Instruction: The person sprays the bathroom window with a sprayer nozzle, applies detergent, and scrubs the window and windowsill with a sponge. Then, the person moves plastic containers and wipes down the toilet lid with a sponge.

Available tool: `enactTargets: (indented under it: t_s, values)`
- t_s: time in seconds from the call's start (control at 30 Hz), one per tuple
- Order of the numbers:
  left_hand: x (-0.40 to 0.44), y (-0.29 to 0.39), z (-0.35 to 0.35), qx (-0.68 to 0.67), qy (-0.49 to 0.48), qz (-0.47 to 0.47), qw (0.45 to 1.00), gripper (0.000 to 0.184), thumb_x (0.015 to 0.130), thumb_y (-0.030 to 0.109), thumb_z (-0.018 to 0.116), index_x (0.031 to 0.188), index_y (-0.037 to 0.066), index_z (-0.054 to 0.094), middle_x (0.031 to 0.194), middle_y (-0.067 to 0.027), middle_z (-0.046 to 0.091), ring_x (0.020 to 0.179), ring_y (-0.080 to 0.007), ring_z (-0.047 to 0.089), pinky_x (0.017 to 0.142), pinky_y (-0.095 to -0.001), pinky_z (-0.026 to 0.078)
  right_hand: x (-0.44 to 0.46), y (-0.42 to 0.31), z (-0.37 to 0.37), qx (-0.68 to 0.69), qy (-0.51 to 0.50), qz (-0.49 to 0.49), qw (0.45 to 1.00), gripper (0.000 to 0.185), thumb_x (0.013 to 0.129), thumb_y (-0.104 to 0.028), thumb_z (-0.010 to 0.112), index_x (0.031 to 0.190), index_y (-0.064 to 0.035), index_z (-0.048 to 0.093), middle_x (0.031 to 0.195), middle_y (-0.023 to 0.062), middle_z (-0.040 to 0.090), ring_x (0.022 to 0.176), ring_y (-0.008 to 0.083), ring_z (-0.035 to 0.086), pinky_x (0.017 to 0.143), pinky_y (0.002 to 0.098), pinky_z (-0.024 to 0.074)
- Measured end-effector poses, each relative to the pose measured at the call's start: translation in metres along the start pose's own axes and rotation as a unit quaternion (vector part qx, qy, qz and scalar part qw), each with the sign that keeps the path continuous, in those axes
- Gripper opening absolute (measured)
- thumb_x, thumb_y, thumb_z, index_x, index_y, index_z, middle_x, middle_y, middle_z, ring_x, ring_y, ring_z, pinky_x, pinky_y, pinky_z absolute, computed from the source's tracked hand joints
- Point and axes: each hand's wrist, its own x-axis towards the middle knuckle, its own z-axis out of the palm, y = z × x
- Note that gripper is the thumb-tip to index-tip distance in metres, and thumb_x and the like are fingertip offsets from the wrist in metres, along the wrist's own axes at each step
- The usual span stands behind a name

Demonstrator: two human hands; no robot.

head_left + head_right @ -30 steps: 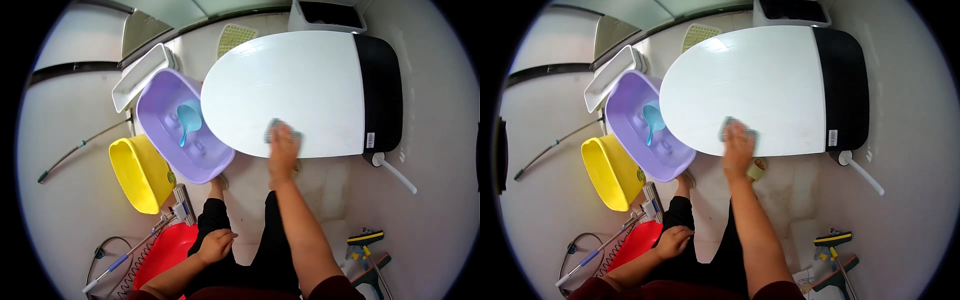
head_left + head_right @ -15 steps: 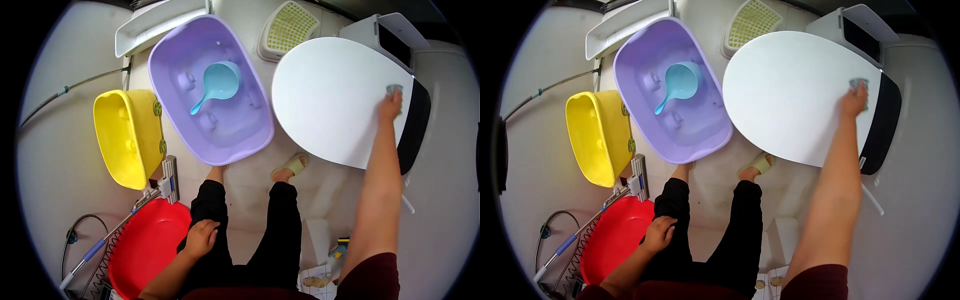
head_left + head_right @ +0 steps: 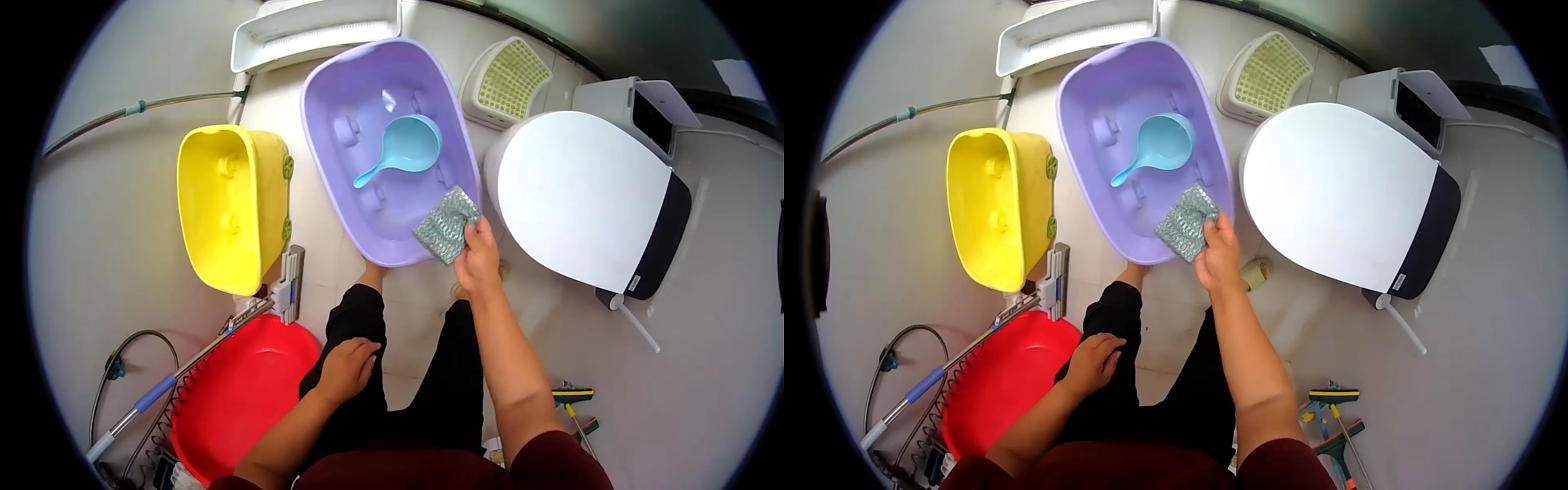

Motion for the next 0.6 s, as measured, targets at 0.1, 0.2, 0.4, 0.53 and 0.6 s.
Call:
enactTargets:
  t_s: [0.1, 0.2, 0.4, 0.53, 0.6]
  values:
    - [0.000, -0.003, -0.017, -0.005, 0.013, 0.016, 1.000, 0.022, 0.076, 0.004, 0.060, 0.098, 0.004, 0.059, 0.091, -0.0129, 0.059, 0.085, -0.0308, 0.058, 0.074, -0.0377, 0.047, -0.024, 0.008, 0.028, 0.085, 0.019, 0.024, 0.996, 0.031, 0.096, -0.012, 0.039, 0.125, -0.0025, 0.040, 0.124, 0.0104, 0.049, 0.110, 0.0237, 0.051, 0.097, 0.0412, 0.0415]
    - [-0.002, -0.004, -0.038, -0.001, 0.000, 0.044, 0.999, 0.021, 0.076, 0.006, 0.059, 0.098, 0.004, 0.059, 0.091, -0.0122, 0.059, 0.086, -0.0307, 0.057, 0.074, -0.0384, 0.046, -0.045, 0.005, 0.038, 0.087, -0.001, 0.040, 0.995, 0.030, 0.096, -0.011, 0.039, 0.124, -0.0022, 0.041, 0.123, 0.0105, 0.050, 0.111, 0.0239, 0.051, 0.096, 0.0419, 0.0427]
    - [0.027, 0.010, -0.119, 0.099, -0.057, 0.195, 0.974, 0.023, 0.076, 0.007, 0.061, 0.098, 0.005, 0.059, 0.091, -0.0141, 0.059, 0.085, -0.0331, 0.057, 0.074, -0.0395, 0.047, -0.155, -0.026, 0.018, 0.046, 0.098, -0.039, 0.993, 0.038, 0.089, -0.001, 0.048, 0.126, -0.0037, 0.040, 0.115, 0.0083, 0.055, 0.102, 0.0215, 0.056, 0.092, 0.0381, 0.0465]
    - [0.040, 0.002, -0.173, 0.164, -0.087, 0.224, 0.957, 0.019, 0.077, 0.005, 0.059, 0.097, 0.003, 0.061, 0.089, -0.0163, 0.060, 0.081, -0.0332, 0.059, 0.072, -0.0390, 0.048, -0.278, -0.014, -0.026, 0.039, 0.213, -0.156, 0.964, 0.046, 0.082, 0.007, 0.052, 0.126, -0.0040, 0.042, 0.115, 0.0080, 0.055, 0.103, 0.0197, 0.055, 0.090, 0.0348, 0.0458]
    - [0.051, -0.024, -0.188, 0.192, -0.099, 0.226, 0.950, 0.016, 0.080, 0.006, 0.058, 0.094, 0.001, 0.061, 0.086, -0.0170, 0.061, 0.078, -0.0311, 0.061, 0.069, -0.0378, 0.049, -0.339, 0.016, -0.055, 0.000, 0.344, -0.172, 0.923, 0.044, 0.081, 0.005, 0.055, 0.123, -0.0031, 0.044, 0.114, 0.0082, 0.056, 0.102, 0.0191, 0.056, 0.088, 0.0336, 0.0459]
